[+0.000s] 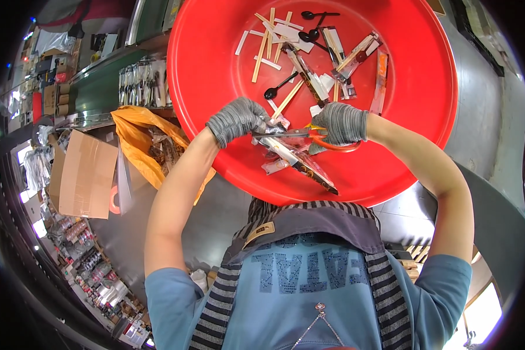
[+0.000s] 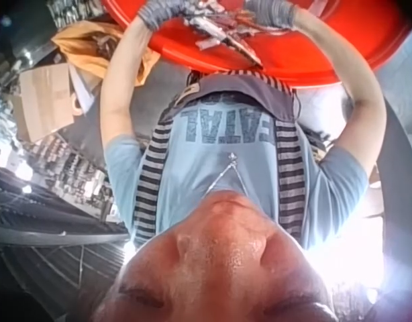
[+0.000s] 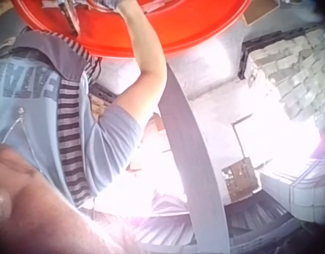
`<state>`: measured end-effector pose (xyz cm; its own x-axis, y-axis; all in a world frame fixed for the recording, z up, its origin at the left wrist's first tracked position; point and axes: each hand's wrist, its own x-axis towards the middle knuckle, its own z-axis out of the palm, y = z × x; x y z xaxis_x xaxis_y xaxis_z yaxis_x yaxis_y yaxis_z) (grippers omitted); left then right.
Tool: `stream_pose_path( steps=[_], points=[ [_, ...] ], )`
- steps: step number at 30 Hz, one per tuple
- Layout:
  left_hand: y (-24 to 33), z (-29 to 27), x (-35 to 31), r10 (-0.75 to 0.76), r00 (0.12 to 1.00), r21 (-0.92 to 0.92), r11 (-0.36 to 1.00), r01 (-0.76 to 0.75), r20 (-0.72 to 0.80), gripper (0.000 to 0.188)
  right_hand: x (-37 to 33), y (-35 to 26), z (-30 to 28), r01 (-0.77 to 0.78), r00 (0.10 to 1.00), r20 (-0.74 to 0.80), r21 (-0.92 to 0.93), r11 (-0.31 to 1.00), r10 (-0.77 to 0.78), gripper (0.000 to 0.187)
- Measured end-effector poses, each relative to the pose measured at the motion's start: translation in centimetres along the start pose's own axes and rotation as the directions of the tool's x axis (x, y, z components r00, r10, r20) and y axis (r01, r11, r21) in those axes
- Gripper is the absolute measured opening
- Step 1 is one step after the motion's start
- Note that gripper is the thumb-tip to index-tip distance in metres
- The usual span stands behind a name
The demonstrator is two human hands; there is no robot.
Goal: Unpacking and sorting packaged utensils from a large red bin into various containers and a conveyor belt in a warehouse environment.
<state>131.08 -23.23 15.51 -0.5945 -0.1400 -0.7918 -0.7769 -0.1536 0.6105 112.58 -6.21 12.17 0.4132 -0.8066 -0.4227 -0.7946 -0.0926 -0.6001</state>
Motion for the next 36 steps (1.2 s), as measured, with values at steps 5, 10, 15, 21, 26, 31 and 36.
stream_pose_path(
  steps=[5, 10, 15, 21, 26, 31, 36],
  points=[
    [-0.8, 0.1, 0.1, 0.117, 0.993, 0.04, 0.992, -0.116, -0.016, 0.017, -0.6, -1.3, -2.0, -0.114, 0.993, -0.027, -0.147, 0.983, 0.111, 0.052],
    [0.3, 0.4, -0.3, 0.113, 0.988, 0.309, 0.948, -0.076, -0.104, 0.014, -0.4, -2.9, -3.8, -0.183, 0.978, 0.063, -0.187, 0.965, 0.198, 0.047],
    [0.6, 0.7, -0.2, 0.156, 0.984, 0.172, 0.975, -0.141, -0.082, 0.014, -0.3, -2.7, -3.0, -0.102, 0.986, 0.104, -0.223, 0.969, 0.128, 0.049],
    [2.0, 0.6, -1.2, 0.276, 0.955, 0.187, 0.949, -0.253, -0.109, 0.02, -0.3, -3.4, -2.7, -0.059, 0.997, 0.038, -0.166, 0.984, 0.066, 0.071],
    [0.8, -3.3, -7.0, 0.283, 0.875, -0.335, 0.842, -0.423, -0.392, 0.03, -2.6, 0.6, -0.5, -0.386, 0.922, -0.034, 0.001, 0.922, 0.386, 0.036],
    [-13.0, -14.4, -14.1, 0.27, 0.774, -0.576, 0.54, -0.614, -0.572, 0.026, -5.0, 11.9, 5.9, -0.794, 0.57, -0.298, 0.04, 0.607, 0.766, 0.044],
    [-22.4, -14.8, -14.1, -0.437, 0.311, -0.189, 0.785, 0.589, -0.844, 0.053, -5.6, 14.5, 7.5, -0.832, 0.55, -0.269, -0.098, 0.546, 0.79, 0.037]
  ],
)
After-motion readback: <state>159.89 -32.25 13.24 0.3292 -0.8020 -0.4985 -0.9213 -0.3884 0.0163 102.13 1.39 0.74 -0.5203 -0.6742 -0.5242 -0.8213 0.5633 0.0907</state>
